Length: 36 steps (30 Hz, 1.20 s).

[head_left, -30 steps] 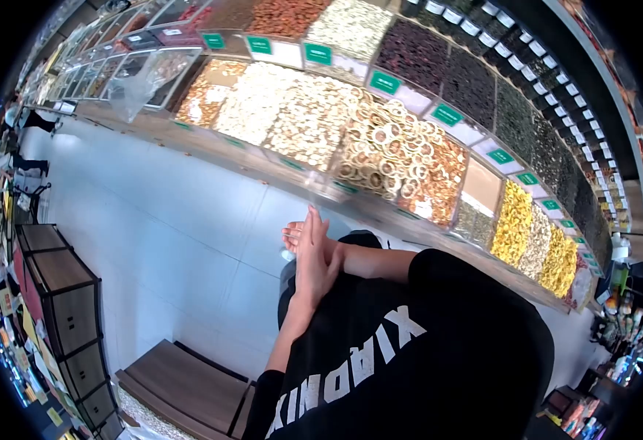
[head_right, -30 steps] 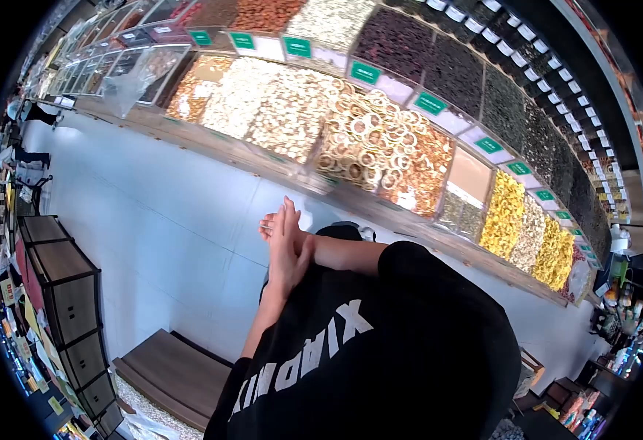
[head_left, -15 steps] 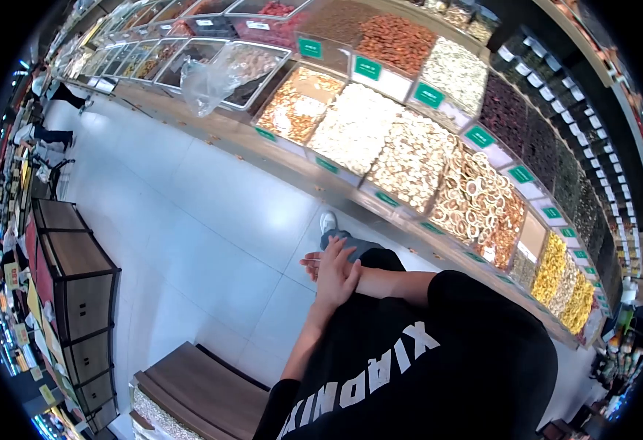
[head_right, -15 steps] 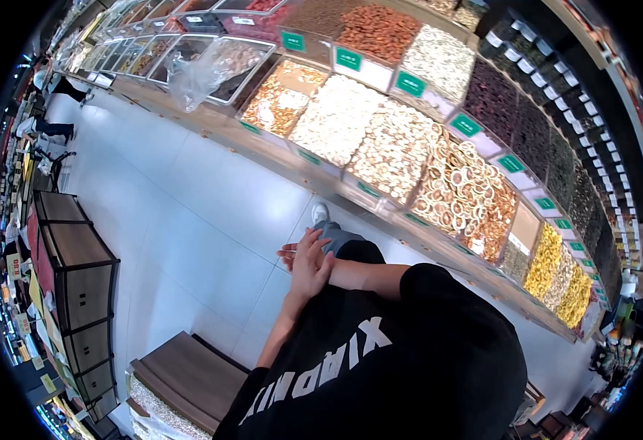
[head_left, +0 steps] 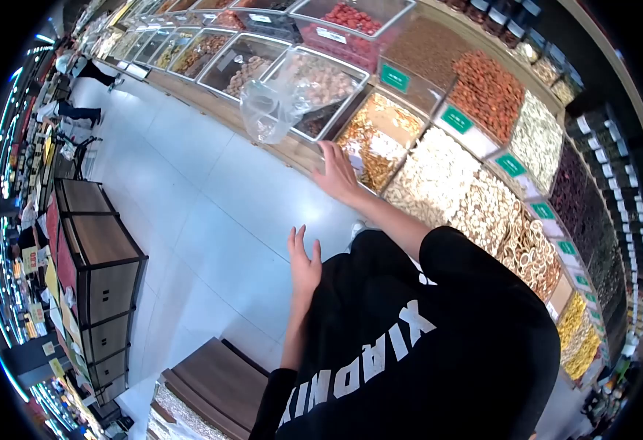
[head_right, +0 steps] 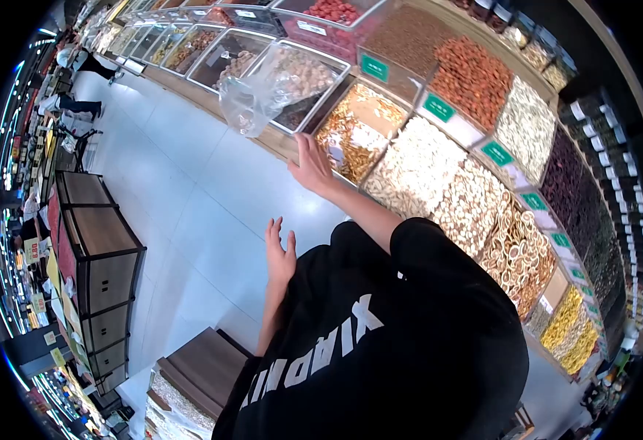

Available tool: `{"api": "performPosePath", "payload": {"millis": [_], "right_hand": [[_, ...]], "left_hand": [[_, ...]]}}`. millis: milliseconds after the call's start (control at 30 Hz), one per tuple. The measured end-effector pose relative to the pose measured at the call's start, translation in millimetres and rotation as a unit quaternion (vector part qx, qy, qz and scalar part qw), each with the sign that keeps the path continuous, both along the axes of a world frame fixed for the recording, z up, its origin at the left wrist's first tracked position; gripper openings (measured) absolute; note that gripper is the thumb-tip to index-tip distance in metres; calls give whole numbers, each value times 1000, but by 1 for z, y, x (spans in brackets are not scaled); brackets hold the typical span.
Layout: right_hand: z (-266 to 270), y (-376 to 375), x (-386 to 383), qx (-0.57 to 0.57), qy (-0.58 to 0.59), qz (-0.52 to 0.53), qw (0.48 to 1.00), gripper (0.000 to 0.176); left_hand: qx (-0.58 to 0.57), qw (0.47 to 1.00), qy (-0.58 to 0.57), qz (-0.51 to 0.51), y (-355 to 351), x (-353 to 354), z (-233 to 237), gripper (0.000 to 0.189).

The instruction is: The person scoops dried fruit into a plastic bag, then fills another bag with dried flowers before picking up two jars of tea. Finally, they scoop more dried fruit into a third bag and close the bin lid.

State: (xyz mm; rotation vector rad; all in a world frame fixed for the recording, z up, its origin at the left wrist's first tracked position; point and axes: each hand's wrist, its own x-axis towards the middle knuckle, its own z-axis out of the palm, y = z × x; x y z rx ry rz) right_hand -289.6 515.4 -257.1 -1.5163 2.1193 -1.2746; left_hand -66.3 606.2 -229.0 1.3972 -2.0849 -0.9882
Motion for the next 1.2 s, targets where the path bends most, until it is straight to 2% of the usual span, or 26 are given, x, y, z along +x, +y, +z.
{"api": "performPosePath", "payload": {"millis": [100,167,367,400,500,533,600,633,667,700,767,800,833,900,933,967,1033,1067,1100,1167,1200], "right_hand": [[10,-44,-29,11,99,-10,995,86],[12,-69,-42,33,120,-14,992,97],[14,-137,-54,28,171,5,985,112],[16,-149,-52,43,156,10,987,102],[6,-192,-52,78,251,-10,965,89],[5,-207,-51,46,222,-35,973,63],[-26,-227,-65,122,230,-2,966,51],[-25,-235,-69,160,231,17,960,46],[-22,-240,-69,56,73,6,996,23],[-3,-245,-64,5,26,-48,998,22],[26,-255,-61,120,-167,-173,963,23],[15,-255,-63,23,-224,-200,953,25],[24,-253,-73,25,-231,-189,954,21],[45,-247,-69,-17,-332,-250,909,32],[73,-249,-61,-17,-335,-298,893,43],[72,-248,-54,-25,-294,-300,907,40],[81,-248,-51,-39,-201,-296,933,37],[92,-248,-40,-56,-214,-332,917,40],[97,-241,-38,29,-318,-287,903,44],[95,-242,-17,10,-302,-340,891,39],[75,-241,-12,-31,-275,-347,896,37]], "left_hand": [[34,999,5,31,-41,2,-16,49],[20,999,-17,19,-67,2,-26,48],[74,992,-22,-97,-163,-22,-28,50],[79,989,-27,-118,-180,-28,-29,50],[81,979,-25,-187,-238,-44,-36,51],[84,973,-19,-212,-260,-49,-32,50],[80,963,-4,-258,-306,-58,-25,47],[84,956,10,-282,-329,-62,-18,46],[89,948,24,-305,-353,-64,-9,44],[92,939,39,-329,-375,-67,-1,43],[64,935,80,-340,-417,-75,10,52],[47,935,90,-341,-434,-81,17,56],[33,934,100,-342,-448,-87,24,60],[29,924,112,-364,-475,-109,32,88],[-5,914,107,-390,-484,-122,36,96],[-41,903,103,-416,-492,-135,38,103],[-24,883,103,-457,-500,-161,42,112],[-9,879,93,-467,-498,-174,48,116],[-18,866,86,-493,-497,-185,53,107],[-84,822,59,-560,-501,-205,32,86],[-60,807,59,-585,-502,-213,21,66]]}}
